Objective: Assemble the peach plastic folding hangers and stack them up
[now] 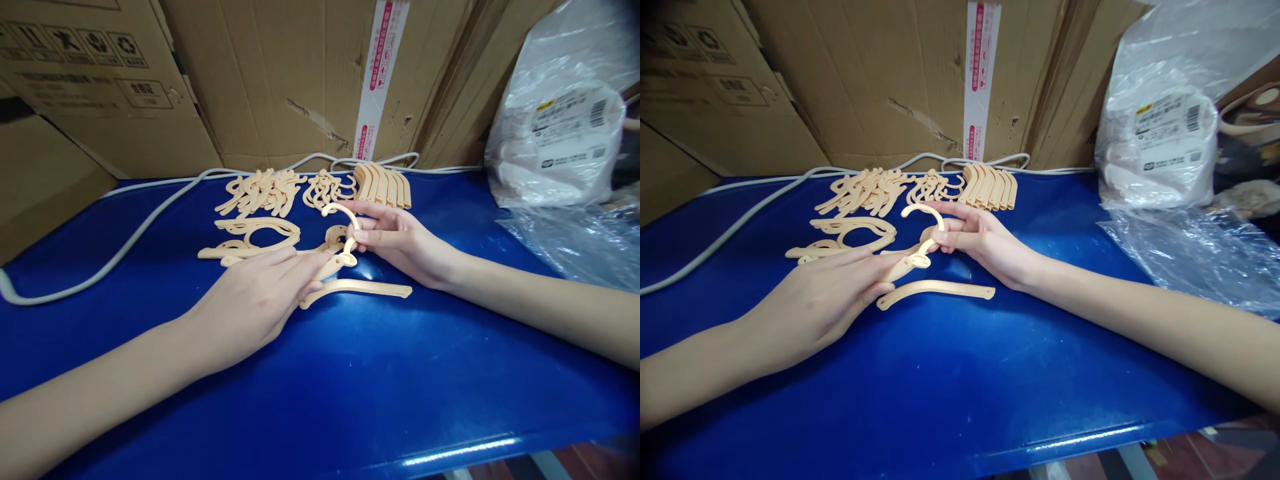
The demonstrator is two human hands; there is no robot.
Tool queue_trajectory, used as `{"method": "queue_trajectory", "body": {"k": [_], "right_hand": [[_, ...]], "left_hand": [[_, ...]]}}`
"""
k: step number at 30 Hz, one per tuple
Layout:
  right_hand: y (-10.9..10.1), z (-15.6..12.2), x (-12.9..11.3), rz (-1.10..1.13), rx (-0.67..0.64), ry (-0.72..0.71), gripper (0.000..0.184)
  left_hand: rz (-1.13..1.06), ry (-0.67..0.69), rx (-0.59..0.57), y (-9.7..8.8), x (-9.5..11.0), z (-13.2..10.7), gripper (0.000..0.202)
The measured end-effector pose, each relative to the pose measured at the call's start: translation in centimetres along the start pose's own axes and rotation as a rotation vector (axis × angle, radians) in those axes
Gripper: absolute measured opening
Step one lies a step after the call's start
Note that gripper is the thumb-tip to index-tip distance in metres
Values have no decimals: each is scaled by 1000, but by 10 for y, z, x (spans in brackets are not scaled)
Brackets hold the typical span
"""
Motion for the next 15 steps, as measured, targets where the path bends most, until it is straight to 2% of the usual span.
{"method": "queue_trajectory", "body": {"k": [4, 8, 15], "right_hand": [[3, 1, -2, 54, -96, 26, 35], [1, 2, -1, 37, -43, 16, 33], [2, 2, -1, 28, -52, 16, 35]], "left_hand": [[-71, -21, -8, 1, -2, -2, 33], [-55, -9, 2, 3, -1, -5, 34], [46, 28, 39, -1, 3, -3, 36]]}}
Point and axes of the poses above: each hand's wrist, its own z-axis towards the middle knuckle, its own y-axis out of the palm, x = y × z, the point moved 4 cm from there along z, towards the middle knuckle, and after that the axes turned 11 degrees about -y, right-handed, at the moved point
